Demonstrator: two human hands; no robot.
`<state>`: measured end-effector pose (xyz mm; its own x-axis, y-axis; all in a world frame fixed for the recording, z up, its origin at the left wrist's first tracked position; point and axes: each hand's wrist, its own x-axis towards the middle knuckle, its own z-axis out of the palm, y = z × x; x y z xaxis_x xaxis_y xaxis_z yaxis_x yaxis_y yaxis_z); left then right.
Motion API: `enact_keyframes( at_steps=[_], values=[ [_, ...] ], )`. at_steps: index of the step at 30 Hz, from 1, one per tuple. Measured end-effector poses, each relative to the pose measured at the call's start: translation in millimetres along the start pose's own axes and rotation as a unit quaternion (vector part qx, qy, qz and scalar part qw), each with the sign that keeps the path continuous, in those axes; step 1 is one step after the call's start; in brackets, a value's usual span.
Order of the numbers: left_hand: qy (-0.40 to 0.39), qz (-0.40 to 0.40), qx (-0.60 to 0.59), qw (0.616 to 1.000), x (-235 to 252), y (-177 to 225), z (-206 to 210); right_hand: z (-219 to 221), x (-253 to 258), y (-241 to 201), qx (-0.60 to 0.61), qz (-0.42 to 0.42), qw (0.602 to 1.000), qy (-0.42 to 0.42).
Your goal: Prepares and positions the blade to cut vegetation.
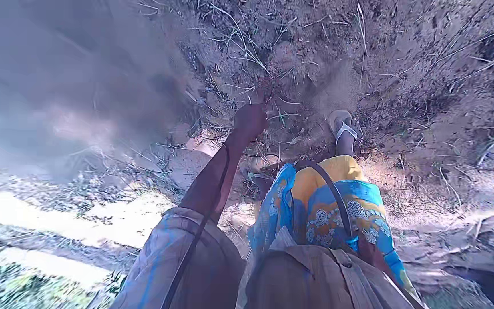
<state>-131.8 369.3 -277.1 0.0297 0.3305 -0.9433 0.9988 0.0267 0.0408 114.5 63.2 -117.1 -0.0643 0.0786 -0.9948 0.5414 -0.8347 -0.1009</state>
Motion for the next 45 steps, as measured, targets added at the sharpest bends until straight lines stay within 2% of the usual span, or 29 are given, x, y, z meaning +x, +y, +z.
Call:
enact_keyframes(
  at_steps=[2,4,5,7,9,11,12,14,16,18,20,23,25,29,31,34,37,39,41,43,45],
  values=[
    [-0.043,-0.083,0.077,0.993,-23,-51,32,-6,-2,5,0.045,0.054,0.997,0.026],
    [-0.060,-0.149,0.107,0.981,-18,-80,47,-27,33,-1,0.149,-0.032,0.977,0.146],
    [-0.067,-0.153,0.094,0.982,-12,-77,47,-42,50,-8,0.203,-0.075,0.958,0.188],
    [-0.045,-0.102,0.023,0.993,-1,-33,30,-70,73,-26,0.246,-0.146,0.925,0.251],
    [0.015,-0.008,-0.129,0.991,19,40,2,-96,95,-41,0.237,-0.202,0.904,0.293],
    [0.038,0.048,-0.346,0.936,42,118,-16,-115,108,-43,0.216,-0.231,0.896,0.312],
    [0.036,0.044,-0.431,0.901,51,154,-20,-123,111,-40,0.205,-0.236,0.898,0.310],
    [0.027,0.021,-0.530,0.847,66,209,-29,-138,116,-30,0.175,-0.242,0.903,0.308],
    [0.018,-0.013,-0.569,0.822,81,238,-34,-152,121,-15,0.133,-0.253,0.908,0.306],
    [0.075,-0.038,-0.558,0.826,98,252,-28,-169,128,-1,0.102,-0.265,0.913,0.291],
    [0.150,-0.014,-0.512,0.846,99,243,-25,-188,138,6,0.095,-0.267,0.927,0.247],
    [0.247,0.051,-0.381,0.890,95,212,-18,-212,161,0,0.114,-0.267,0.942,0.167],
    [0.283,0.079,-0.354,0.888,99,194,-14,-220,181,-14,0.135,-0.267,0.946,0.121],
    [0.265,0.101,-0.293,0.913,105,177,-27,-216,224,-40,0.159,-0.268,0.947,0.085],
    [0.256,0.111,-0.281,0.918,102,171,-27,-204,230,-39,0.171,-0.252,0.950,0.068],
    [0.234,0.102,-0.273,0.928,85,148,-13,-164,196,-6,0.189,-0.190,0.963,0.033],
    [0.166,0.049,-0.210,0.962,63,103,18,-119,141,49,0.101,-0.106,0.989,-0.003],
    [0.068,-0.028,-0.140,0.987,48,84,25,-102,110,69,0.054,-0.085,0.995,0.014],
    [0.051,-0.074,-0.081,0.993,42,70,20,-98,106,60,0.064,-0.123,0.988,0.067],
    [0.134,-0.051,-0.048,0.989,45,60,11,-108,123,27,0.098,-0.167,0.975,0.107],
    [0.242,0.015,-0.047,0.969,63,51,-6,-121,146,-16,0.129,-0.226,0.956,0.134]
  ],
)
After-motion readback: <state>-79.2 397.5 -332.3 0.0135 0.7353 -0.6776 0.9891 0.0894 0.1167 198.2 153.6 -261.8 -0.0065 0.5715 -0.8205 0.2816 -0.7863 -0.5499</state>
